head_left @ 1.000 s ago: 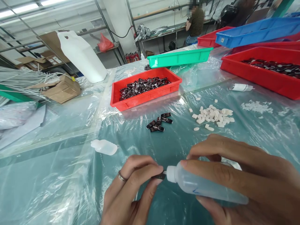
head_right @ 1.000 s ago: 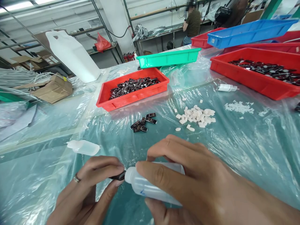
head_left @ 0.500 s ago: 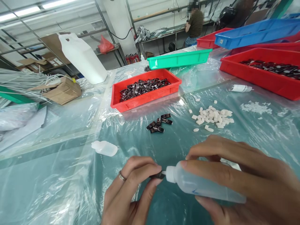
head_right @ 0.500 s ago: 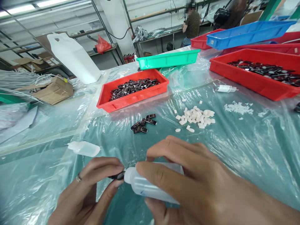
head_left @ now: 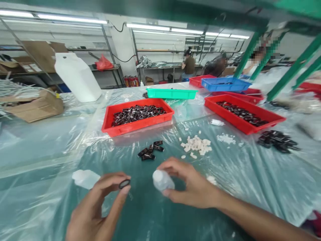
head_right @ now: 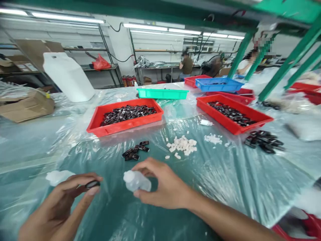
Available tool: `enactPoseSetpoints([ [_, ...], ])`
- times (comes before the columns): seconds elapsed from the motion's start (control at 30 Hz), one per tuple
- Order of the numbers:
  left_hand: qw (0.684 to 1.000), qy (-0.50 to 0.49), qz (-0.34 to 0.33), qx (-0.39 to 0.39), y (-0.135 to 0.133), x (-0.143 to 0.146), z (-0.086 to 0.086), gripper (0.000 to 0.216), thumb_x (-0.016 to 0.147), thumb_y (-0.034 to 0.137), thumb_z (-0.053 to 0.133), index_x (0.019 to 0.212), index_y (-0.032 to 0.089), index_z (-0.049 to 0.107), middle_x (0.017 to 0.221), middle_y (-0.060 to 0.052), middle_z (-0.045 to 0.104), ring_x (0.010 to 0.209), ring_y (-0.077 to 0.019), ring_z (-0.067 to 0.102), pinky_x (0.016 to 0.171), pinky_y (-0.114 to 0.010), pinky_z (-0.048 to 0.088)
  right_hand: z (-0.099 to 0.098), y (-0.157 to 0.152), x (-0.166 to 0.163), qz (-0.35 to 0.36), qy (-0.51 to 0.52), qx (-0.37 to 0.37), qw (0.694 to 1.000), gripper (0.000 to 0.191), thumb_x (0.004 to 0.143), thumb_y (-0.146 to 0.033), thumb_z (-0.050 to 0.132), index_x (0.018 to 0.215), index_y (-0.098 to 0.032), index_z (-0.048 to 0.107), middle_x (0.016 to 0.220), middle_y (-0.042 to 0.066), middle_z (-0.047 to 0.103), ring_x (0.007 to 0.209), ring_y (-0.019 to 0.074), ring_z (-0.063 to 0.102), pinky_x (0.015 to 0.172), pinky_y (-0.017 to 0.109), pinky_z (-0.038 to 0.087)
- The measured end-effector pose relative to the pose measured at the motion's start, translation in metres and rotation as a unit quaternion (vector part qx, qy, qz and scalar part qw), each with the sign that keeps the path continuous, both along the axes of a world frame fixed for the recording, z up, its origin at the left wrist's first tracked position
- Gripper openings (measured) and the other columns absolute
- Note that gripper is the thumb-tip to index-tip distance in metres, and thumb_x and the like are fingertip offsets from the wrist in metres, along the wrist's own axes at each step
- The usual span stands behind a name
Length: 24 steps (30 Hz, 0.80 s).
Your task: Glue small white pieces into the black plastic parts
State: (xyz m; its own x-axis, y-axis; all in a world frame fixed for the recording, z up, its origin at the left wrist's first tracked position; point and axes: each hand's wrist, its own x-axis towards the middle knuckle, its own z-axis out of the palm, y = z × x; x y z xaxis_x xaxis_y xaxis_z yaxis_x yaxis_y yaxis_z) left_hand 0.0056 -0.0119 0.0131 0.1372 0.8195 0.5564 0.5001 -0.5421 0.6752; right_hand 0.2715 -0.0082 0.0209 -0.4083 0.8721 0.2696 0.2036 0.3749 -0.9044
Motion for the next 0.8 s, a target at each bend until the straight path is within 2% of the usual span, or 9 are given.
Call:
enactPoseSetpoints([
  [0.13,0.999,-0.018,0.027,-0.016,0.008,-0.006,-0.010,0.020,0.094,0.041,0.069,0.106,0.026,0.069,0.108,-0.004,0.073,0.095,-0.0229,0.074,0.063,-0.024,0.063,-0.007,0.002,-0.007,0.003,-0.086,0.005,0.996,0.044,0.073,-0.024,0.082,0.113,-0.022,0.063,0.111,0.003,0.069,0.104,0.0202,0.067,0.092,0.035,0.054],
  [0.2,0.998,-0.017,0.048,-0.042,0.009,-0.007,-0.012,0.025,0.092,0.048,0.069,0.106,0.027,0.069,0.111,-0.003,0.073,0.096,-0.0242,0.075,0.062,-0.024,0.063,0.000,0.006,0.001,0.026,-0.119,0.004,0.993,0.052,0.072,-0.026,0.086,0.119,-0.024,0.062,0.117,0.003,0.070,0.107,0.0196,0.067,0.092,0.031,0.055],
  [0.3,0.996,-0.010,0.062,-0.062,0.008,-0.009,-0.012,0.032,0.089,0.055,0.069,0.106,0.028,0.069,0.113,-0.003,0.073,0.095,-0.0249,0.075,0.063,-0.024,0.064,0.018,0.019,0.035,0.038,-0.171,0.018,0.984,0.059,0.076,-0.032,0.087,0.129,-0.026,0.060,0.123,0.002,0.069,0.109,0.0187,0.067,0.094,0.031,0.055],
  [0.37,0.996,-0.001,0.060,-0.061,0.008,-0.010,-0.012,0.032,0.089,0.055,0.068,0.108,0.029,0.068,0.114,-0.003,0.072,0.094,-0.0241,0.076,0.066,-0.025,0.065,0.026,0.030,0.066,-0.024,-0.218,0.030,0.975,0.031,0.092,-0.034,0.074,0.117,-0.019,0.064,0.113,0.004,0.069,0.099,0.0182,0.067,0.090,0.036,0.057],
  [0.43,0.997,0.009,0.053,-0.054,0.009,-0.011,-0.013,0.029,0.091,0.052,0.067,0.109,0.030,0.067,0.114,-0.002,0.072,0.095,-0.0226,0.076,0.070,-0.024,0.065,0.025,0.039,0.093,-0.081,-0.276,0.028,0.957,0.019,0.099,-0.035,0.065,0.102,-0.017,0.066,0.103,0.005,0.068,0.090,0.0171,0.065,0.083,0.036,0.058],
  [0.53,0.998,0.023,0.045,-0.046,0.010,-0.012,-0.015,0.026,0.092,0.049,0.065,0.111,0.031,0.066,0.115,-0.001,0.070,0.096,-0.0210,0.076,0.070,-0.021,0.064,0.011,0.046,0.112,-0.104,-0.339,0.009,0.935,0.021,0.101,-0.037,0.063,0.097,-0.017,0.067,0.100,0.004,0.068,0.086,0.0154,0.065,0.078,0.033,0.058],
  [0.63,0.998,0.032,0.041,-0.040,0.011,-0.012,-0.015,0.025,0.093,0.048,0.065,0.111,0.031,0.066,0.115,-0.001,0.070,0.093,-0.0193,0.076,0.068,-0.019,0.063,-0.001,0.046,0.112,-0.097,-0.357,-0.002,0.929,0.021,0.101,-0.037,0.063,0.097,-0.017,0.067,0.100,0.004,0.068,0.086,0.0156,0.065,0.078,0.032,0.059],
  [0.7,0.998,0.031,0.034,-0.035,0.010,-0.010,-0.012,0.023,0.093,0.046,0.065,0.110,0.031,0.066,0.113,-0.001,0.070,0.090,-0.0181,0.075,0.069,-0.019,0.063,0.002,0.044,0.109,-0.085,-0.346,-0.003,0.934,0.021,0.101,-0.037,0.063,0.095,-0.017,0.067,0.100,0.004,0.068,0.088,0.0162,0.066,0.079,0.033,0.059],
  [0.8,1.000,0.006,0.007,-0.018,0.007,-0.004,-0.003,0.018,0.094,0.038,0.066,0.110,0.029,0.066,0.110,-0.001,0.070,0.090,-0.0169,0.074,0.071,-0.018,0.061,0.019,0.038,0.098,-0.054,-0.288,0.004,0.956,0.021,0.100,-0.036,0.066,0.095,-0.015,0.066,0.091,0.002,0.068,0.081,0.0146,0.066,0.075,0.032,0.059],
])
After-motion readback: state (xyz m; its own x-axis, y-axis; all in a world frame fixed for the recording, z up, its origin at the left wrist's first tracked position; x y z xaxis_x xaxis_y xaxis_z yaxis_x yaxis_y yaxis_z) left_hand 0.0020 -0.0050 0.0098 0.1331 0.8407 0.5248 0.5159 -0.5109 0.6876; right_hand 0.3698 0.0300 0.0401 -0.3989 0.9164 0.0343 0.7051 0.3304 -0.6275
